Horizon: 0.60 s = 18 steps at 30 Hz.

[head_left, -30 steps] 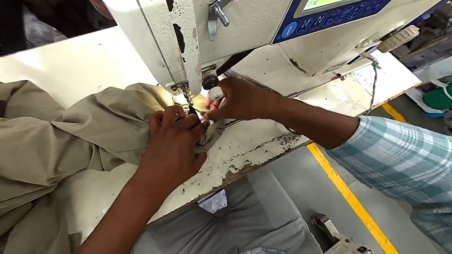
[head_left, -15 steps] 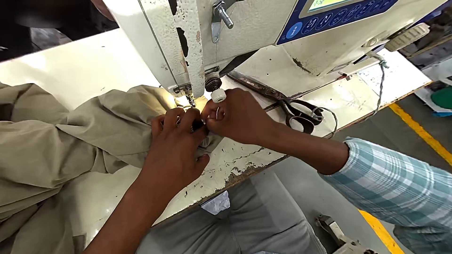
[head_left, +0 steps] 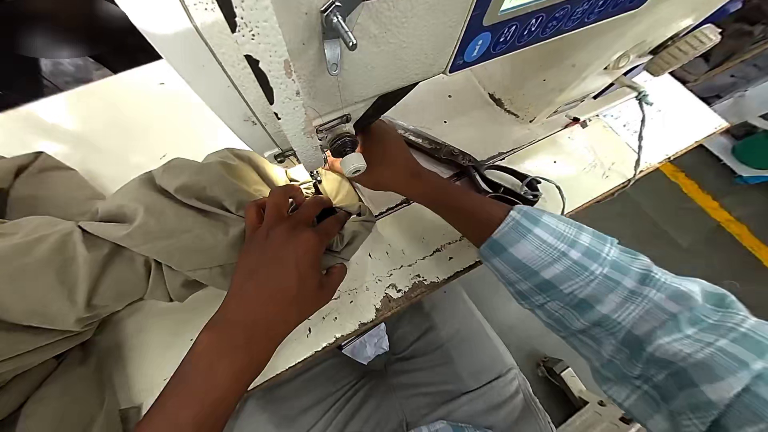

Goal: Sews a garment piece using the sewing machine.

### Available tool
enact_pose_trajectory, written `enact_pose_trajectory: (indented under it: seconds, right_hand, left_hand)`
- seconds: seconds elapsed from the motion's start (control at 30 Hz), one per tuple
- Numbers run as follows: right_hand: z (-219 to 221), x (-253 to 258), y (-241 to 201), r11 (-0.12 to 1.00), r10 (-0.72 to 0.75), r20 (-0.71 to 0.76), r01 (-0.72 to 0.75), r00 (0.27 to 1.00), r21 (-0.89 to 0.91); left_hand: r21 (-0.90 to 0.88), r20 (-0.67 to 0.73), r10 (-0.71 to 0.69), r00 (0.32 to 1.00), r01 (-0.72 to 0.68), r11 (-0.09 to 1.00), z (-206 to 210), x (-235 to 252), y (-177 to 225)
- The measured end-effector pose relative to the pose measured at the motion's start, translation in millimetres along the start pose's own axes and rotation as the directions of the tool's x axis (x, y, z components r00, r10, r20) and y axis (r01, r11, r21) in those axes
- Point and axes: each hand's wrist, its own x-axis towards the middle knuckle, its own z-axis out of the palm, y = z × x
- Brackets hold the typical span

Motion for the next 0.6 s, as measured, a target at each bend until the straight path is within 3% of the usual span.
enact_pose_trajectory:
  seconds: [0.17, 0.27, 0.37, 0.6]
  right_hand:
    - [4, -13, 2, 0.996, -0.078, -0.138, 0.084, 0.987, 0.039]
    - [-16, -36, -4, 0.983, -0.142, 0.067, 0.133, 0.988, 0.124]
    - [-28, -54, -15, 0.995, -0.098, 0.282, 0.100, 0.954, 0.007]
    - [-25, -52, -22, 0.979, -0.103, 0.237, 0.141, 0.966, -0.149]
  left_hand:
    - [0.010, 0.015, -0.005, 1.000, 0.005, 1.000, -2, 2, 0]
    - [0.005, 0.015, -0.007, 1.000, 0.007, 1.000, -1, 1, -1]
    - [-0.017, 0.017, -0.016, 1.000, 0.016, 1.000, 0, -1, -1]
    - [-0.018, 0.017, -0.012, 1.000, 0.012, 1.000, 0, -2, -1]
